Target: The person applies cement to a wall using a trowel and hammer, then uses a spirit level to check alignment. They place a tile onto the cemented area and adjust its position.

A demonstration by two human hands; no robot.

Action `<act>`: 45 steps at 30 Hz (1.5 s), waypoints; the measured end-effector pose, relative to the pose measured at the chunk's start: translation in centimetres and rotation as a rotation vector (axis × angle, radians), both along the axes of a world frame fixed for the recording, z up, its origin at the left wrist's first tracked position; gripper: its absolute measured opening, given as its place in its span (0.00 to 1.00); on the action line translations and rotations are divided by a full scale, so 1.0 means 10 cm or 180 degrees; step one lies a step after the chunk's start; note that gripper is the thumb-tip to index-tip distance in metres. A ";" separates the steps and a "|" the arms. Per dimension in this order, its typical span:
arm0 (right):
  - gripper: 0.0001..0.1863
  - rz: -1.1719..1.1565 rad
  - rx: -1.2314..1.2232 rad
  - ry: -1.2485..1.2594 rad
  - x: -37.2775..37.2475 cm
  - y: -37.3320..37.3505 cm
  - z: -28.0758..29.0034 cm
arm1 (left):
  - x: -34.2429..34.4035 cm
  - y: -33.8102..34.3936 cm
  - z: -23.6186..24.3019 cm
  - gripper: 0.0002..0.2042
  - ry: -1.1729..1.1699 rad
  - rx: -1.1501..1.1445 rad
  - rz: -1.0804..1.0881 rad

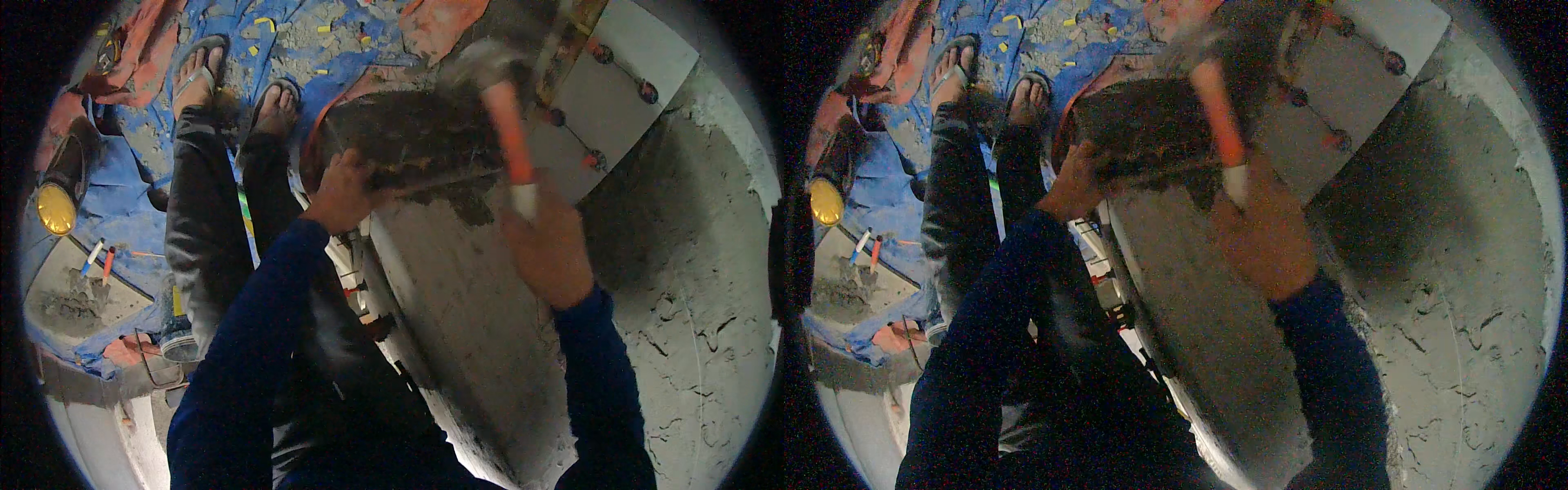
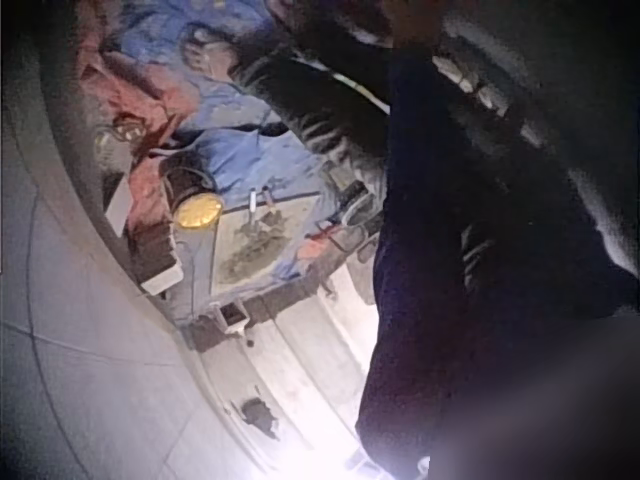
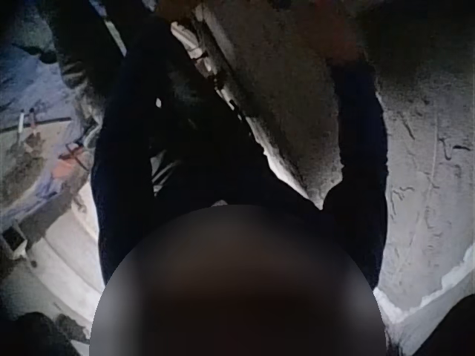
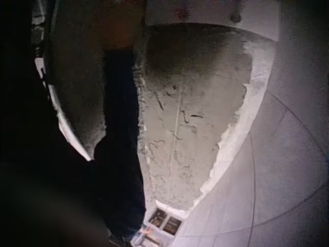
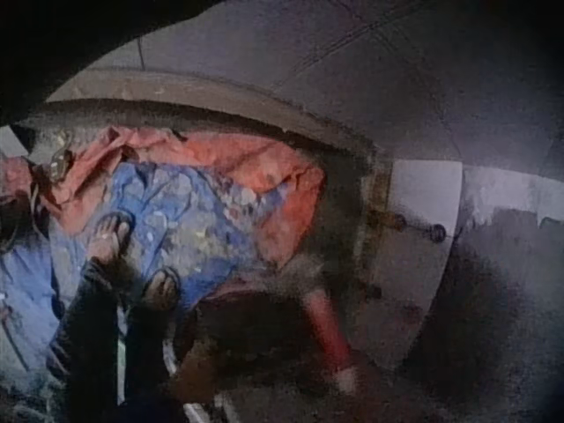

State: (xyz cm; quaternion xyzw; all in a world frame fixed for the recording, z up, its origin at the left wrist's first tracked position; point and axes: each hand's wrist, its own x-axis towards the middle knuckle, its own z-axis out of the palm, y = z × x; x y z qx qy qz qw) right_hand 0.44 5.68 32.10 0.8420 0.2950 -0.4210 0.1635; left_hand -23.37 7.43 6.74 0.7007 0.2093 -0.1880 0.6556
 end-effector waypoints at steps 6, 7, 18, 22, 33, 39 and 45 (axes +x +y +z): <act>0.18 0.0075 0.1368 -0.0872 -0.10 0.08 0.04 | -0.06 -0.04 -0.06 0.33 -0.0015 -0.0053 0.0001; 0.18 0.0763 0.1239 -0.0930 -0.11 0.02 -0.09 | -0.06 -0.06 -0.08 0.33 -0.0046 -0.0059 -0.0004; 0.21 -0.2666 0.1743 0.0110 -0.01 0.28 0.41 | -0.04 -0.06 -0.06 0.31 -0.0072 -0.0034 0.0124; 0.25 0.0226 0.0414 -0.0133 -0.15 -0.04 -0.12 | -0.06 -0.09 -0.08 0.31 -0.0074 -0.0331 0.0310; 0.20 -0.1361 0.1604 -0.0588 -0.09 0.45 0.08 | -0.07 -0.04 -0.06 0.32 -0.0197 -0.0034 0.0225; 0.30 -0.0416 -0.1309 0.0604 0.11 -0.10 0.05 | 0.02 0.02 -0.05 0.31 -0.0178 0.0187 -0.0196; 0.34 -0.1633 -0.1539 0.0822 0.07 -0.21 0.47 | 0.08 0.37 -0.11 0.37 0.0944 -0.2346 0.0362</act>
